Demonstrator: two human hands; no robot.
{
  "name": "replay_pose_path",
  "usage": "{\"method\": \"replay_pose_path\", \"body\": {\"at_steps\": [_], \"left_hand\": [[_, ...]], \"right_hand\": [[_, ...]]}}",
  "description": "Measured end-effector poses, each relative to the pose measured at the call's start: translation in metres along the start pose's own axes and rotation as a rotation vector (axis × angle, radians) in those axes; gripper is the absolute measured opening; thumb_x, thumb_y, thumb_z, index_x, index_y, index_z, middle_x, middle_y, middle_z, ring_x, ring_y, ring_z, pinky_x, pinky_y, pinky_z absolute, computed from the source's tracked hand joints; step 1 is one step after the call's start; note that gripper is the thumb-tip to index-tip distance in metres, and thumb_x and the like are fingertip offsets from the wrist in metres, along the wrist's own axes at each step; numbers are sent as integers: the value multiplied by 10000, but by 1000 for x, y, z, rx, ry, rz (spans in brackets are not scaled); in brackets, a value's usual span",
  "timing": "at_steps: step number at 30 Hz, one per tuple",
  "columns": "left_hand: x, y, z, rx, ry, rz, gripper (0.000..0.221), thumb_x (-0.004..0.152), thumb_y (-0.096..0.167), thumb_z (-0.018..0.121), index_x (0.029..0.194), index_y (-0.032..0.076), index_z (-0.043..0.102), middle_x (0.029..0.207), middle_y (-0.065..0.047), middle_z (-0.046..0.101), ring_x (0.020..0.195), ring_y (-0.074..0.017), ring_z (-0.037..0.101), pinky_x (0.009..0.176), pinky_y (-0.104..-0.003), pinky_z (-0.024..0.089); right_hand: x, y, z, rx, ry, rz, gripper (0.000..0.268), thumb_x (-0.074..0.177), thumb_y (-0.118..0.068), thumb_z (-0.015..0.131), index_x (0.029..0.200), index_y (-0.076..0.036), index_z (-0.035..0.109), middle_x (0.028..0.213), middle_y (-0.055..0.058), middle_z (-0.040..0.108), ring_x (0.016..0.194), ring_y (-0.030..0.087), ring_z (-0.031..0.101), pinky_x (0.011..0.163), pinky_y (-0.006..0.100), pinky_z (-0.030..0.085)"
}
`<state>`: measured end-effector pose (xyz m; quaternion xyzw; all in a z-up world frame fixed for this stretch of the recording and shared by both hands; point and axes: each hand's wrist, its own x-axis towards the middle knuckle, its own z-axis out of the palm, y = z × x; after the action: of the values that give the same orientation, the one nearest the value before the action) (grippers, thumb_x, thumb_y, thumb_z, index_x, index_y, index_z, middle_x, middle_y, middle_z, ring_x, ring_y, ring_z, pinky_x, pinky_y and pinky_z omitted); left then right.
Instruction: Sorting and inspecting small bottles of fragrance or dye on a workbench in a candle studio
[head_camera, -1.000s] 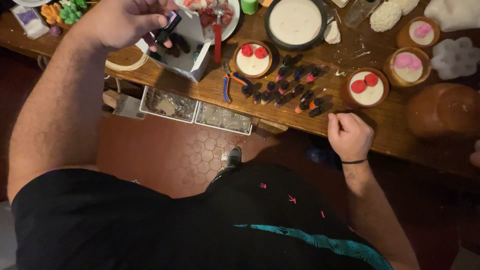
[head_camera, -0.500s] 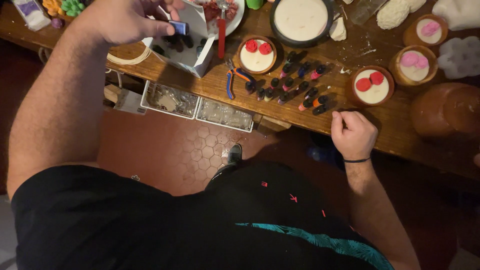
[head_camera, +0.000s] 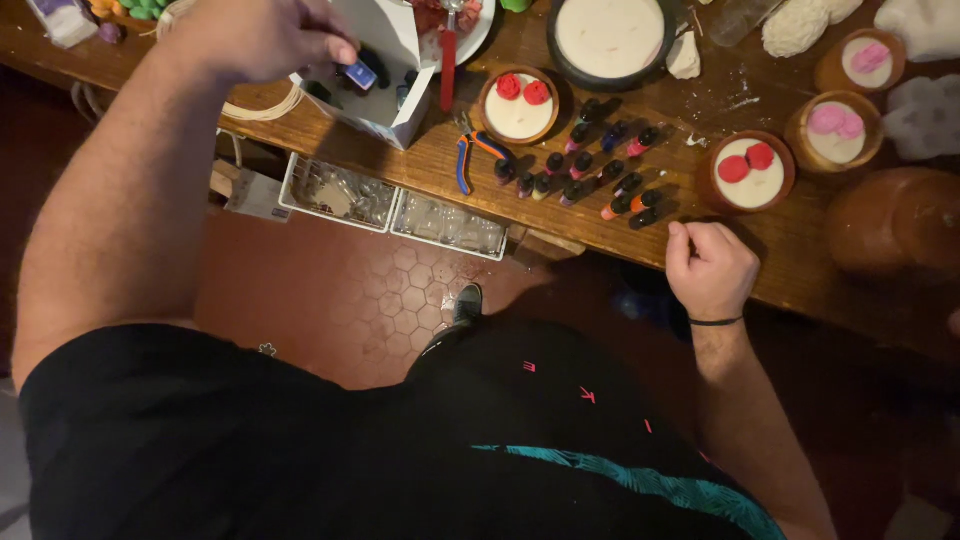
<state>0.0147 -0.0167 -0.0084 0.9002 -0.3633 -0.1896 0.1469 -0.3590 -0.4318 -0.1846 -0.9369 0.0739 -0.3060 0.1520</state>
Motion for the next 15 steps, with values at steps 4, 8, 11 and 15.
{"method": "replay_pose_path", "body": {"at_steps": [4,8,11,15], "left_hand": [[5,-8,8,-364,-99,-49,186,1103,170,617,1238,93,720,1017,-62,732,801,-171,647,745,-304,550],[4,-4,6,-409,-167,-88,237,1121,123,540,1292,65,693,1062,-80,716,828,-202,628,772,-336,546],[10,-22,12,-163,-115,-1,349,1035,49,516,1347,32,671,1140,-152,733,931,-245,704,843,-358,549],[20,-39,23,275,-92,64,463,921,113,523,1329,150,738,1062,-123,774,814,-337,676,734,-458,498]], "right_hand": [[1,-2,0,-9,-4,4,291,1012,-89,770,761,-66,626,709,99,589,642,313,547,596,440,420],[1,-2,-1,-4,6,-21,305,1017,-48,774,759,-57,613,693,97,559,632,305,525,595,436,415],[0,0,1,14,0,-12,283,1013,-44,781,777,-53,624,701,98,561,644,309,531,606,440,416],[0,3,2,-15,-27,-12,280,1030,-72,764,788,-55,623,720,124,576,670,349,551,619,474,414]]}}
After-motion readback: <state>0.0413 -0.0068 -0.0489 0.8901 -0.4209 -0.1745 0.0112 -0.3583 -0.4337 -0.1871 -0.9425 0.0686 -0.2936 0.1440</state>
